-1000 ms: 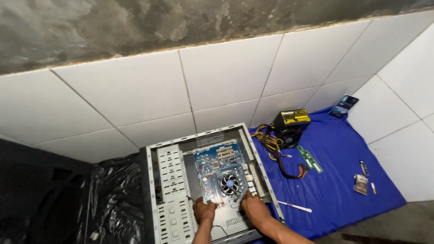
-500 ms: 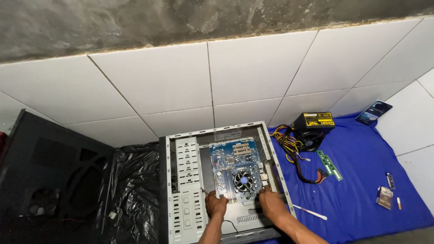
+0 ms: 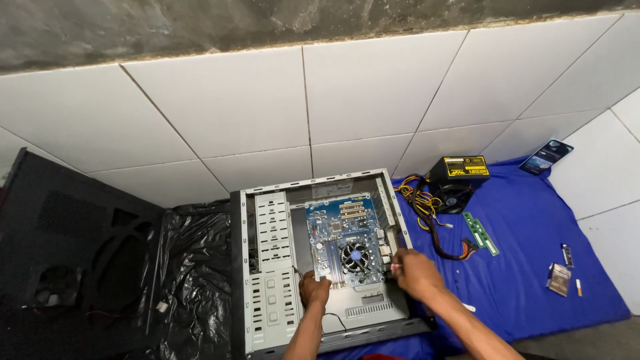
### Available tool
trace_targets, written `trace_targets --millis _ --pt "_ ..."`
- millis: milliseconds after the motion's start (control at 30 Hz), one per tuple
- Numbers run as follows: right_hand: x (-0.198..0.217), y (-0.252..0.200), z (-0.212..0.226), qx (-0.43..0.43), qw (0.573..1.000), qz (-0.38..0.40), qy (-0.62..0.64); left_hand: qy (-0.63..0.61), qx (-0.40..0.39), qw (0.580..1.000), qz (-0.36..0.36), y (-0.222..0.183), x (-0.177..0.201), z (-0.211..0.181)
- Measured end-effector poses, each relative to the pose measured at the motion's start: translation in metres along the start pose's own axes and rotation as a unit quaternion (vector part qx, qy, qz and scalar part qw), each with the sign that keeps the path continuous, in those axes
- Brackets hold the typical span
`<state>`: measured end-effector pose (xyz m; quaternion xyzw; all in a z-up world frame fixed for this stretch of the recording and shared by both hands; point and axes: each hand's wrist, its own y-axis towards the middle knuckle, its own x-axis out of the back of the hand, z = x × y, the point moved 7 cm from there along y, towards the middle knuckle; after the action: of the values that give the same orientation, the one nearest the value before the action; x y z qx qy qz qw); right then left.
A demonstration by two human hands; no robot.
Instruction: Installing and securing a motherboard into a desktop computer chassis using a screwdriver.
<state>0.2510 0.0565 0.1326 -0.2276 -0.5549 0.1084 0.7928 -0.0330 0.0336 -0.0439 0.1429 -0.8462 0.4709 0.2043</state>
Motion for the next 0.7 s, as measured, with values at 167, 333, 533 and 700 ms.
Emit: trace_targets --millis 167,333,533,700 --pt "0.072 -0.048 -0.030 0.035 0.974 -0.179 0.138 -0.001 -0.018 1.000 -0.020 0.006 -0.002 -0.001" --pt "0.064 -0.080 -0.111 -0.036 0.945 -0.292 0.146 0.017 -0.020 1.000 -0.017 0.006 0.000 -0.002" --pt "-0.009 -0.094 -0.182 -0.187 0.938 -0.218 0.195 0.000 -0.010 1.000 0.006 -0.014 0.012 -0.014" --pt "-0.030 -0.082 -0.195 -0.200 0.936 -0.197 0.214 -0.018 -0.018 1.000 0.004 -0.007 0.009 -0.009"
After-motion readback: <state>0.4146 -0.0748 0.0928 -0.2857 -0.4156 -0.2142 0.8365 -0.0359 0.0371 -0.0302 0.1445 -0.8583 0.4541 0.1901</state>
